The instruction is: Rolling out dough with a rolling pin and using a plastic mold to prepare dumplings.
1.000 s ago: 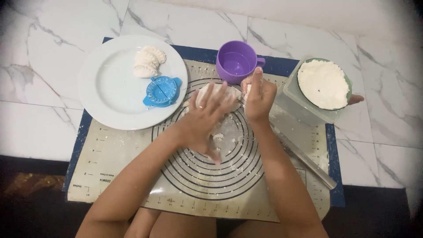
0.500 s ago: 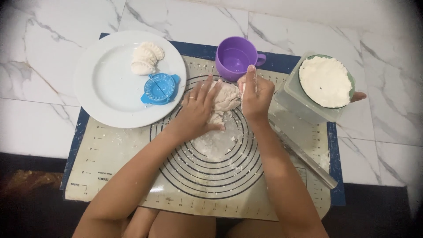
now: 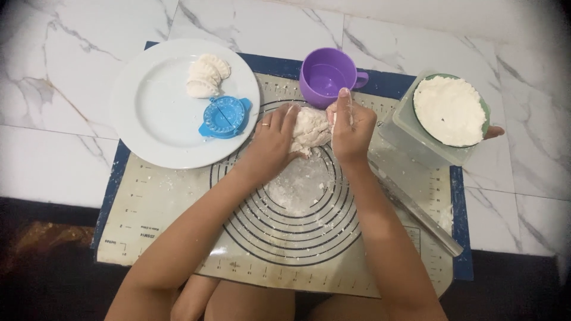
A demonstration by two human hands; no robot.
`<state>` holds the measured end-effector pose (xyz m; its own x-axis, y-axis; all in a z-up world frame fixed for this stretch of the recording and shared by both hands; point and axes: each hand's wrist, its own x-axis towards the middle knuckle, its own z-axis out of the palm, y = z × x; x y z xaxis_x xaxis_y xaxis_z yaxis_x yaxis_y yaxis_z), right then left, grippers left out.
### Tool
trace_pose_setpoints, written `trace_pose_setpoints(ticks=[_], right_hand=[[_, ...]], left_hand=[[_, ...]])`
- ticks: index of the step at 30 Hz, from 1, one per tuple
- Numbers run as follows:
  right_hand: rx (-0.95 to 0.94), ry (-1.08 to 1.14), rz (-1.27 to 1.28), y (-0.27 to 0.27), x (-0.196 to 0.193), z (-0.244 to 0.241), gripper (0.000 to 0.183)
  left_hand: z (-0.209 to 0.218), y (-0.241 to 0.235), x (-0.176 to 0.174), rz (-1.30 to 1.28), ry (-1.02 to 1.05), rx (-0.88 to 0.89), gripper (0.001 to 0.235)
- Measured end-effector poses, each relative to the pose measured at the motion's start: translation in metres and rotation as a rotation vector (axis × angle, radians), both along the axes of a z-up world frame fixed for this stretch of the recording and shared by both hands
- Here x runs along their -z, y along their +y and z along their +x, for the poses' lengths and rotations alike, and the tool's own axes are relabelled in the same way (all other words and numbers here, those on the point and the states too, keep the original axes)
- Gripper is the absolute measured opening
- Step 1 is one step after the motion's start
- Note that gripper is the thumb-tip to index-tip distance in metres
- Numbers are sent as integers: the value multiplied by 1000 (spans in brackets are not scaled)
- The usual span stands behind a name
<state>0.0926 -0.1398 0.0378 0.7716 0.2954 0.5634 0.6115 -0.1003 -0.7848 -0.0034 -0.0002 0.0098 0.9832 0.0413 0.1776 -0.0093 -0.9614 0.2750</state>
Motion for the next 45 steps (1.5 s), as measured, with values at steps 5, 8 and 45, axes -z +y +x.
trace_pose_setpoints(ticks=[5,8,45], right_hand=[[24,-35,-33,-1,-13,-8,64],[25,-58,-53,-1,-18,-15,62],[44,-19,214,2,-1,-11,69]], left_hand=[[-11,31,-50,-310,200,161,133],[-32,39,-85,-298,334,165,153],[-3,6,-1,68,83,5,126]])
